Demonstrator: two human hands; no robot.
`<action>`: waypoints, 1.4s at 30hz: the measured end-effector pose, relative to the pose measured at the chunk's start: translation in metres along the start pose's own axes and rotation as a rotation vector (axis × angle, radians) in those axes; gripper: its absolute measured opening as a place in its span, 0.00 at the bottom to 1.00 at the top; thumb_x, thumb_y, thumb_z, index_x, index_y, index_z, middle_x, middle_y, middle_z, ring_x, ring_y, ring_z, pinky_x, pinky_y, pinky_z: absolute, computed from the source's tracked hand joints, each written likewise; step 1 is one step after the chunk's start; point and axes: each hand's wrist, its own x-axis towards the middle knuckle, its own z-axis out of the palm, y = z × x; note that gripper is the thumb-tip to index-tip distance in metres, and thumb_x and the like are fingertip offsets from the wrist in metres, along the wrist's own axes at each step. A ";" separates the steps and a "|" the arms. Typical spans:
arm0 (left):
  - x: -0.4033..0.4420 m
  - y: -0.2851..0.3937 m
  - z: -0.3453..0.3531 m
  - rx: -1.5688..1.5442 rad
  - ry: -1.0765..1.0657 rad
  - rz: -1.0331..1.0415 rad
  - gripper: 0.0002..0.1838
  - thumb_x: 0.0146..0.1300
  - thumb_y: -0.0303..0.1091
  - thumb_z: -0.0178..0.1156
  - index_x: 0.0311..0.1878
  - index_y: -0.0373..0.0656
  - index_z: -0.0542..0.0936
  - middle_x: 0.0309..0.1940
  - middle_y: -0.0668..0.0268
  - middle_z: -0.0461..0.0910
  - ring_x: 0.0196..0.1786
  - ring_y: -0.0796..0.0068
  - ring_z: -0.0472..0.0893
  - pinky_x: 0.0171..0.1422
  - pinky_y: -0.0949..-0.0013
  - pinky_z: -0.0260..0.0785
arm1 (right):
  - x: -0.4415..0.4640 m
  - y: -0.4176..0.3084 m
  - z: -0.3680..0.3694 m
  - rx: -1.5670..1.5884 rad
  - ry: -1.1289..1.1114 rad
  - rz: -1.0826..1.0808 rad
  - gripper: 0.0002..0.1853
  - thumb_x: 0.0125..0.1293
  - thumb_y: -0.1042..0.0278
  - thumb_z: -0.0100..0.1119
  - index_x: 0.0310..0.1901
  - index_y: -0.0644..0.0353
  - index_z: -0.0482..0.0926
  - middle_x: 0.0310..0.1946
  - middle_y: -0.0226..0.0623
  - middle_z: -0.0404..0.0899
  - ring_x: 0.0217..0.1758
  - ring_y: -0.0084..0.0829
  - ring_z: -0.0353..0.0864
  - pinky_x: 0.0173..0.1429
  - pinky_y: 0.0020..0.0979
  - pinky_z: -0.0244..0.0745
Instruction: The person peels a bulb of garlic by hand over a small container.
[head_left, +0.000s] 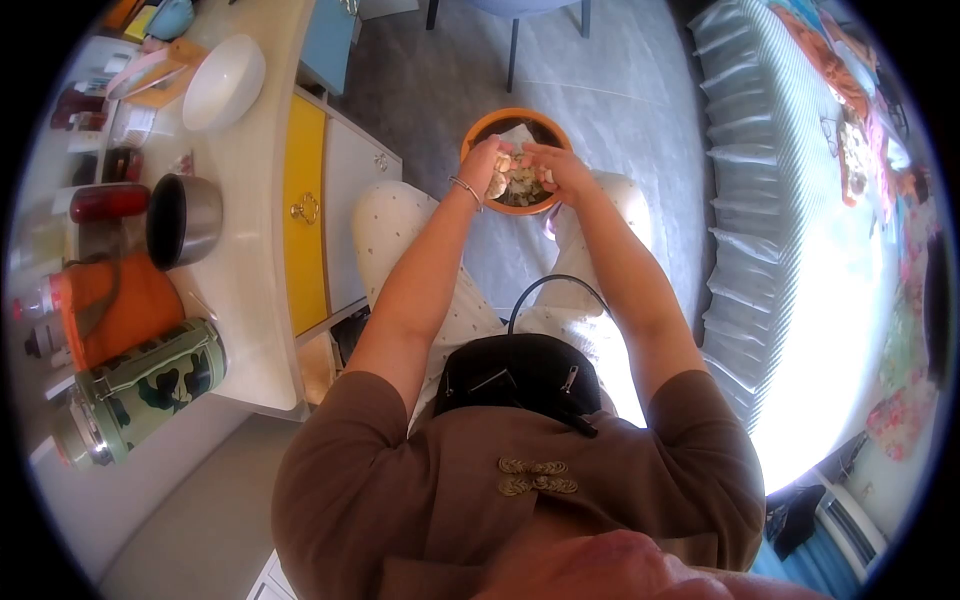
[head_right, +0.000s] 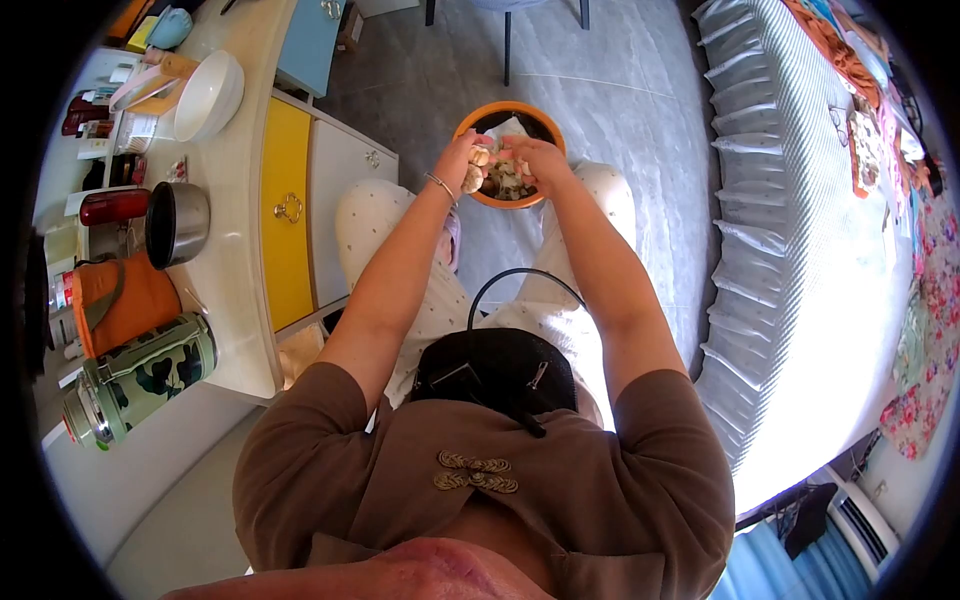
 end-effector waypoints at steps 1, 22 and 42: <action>0.000 0.001 0.000 -0.004 0.001 -0.003 0.22 0.69 0.48 0.40 0.43 0.39 0.75 0.25 0.61 0.79 0.18 0.77 0.73 0.24 0.74 0.69 | 0.001 0.001 0.000 -0.026 0.029 0.018 0.15 0.64 0.70 0.49 0.51 0.64 0.74 0.30 0.30 0.77 0.21 0.17 0.66 0.20 0.16 0.53; 0.005 -0.006 -0.005 -0.214 -0.121 0.082 0.23 0.61 0.39 0.45 0.58 0.36 0.66 0.28 0.59 0.78 0.20 0.73 0.74 0.25 0.73 0.67 | 0.003 0.001 -0.001 -0.002 -0.134 -0.043 0.15 0.64 0.60 0.57 0.49 0.59 0.76 0.26 0.25 0.72 0.23 0.14 0.67 0.22 0.17 0.58; 0.003 -0.011 -0.001 0.390 -0.132 0.036 0.24 0.68 0.52 0.42 0.43 0.38 0.75 0.27 0.64 0.76 0.21 0.76 0.75 0.27 0.73 0.68 | 0.014 0.024 0.004 -0.815 0.304 -0.620 0.16 0.59 0.57 0.57 0.39 0.63 0.78 0.28 0.47 0.80 0.29 0.40 0.80 0.38 0.35 0.73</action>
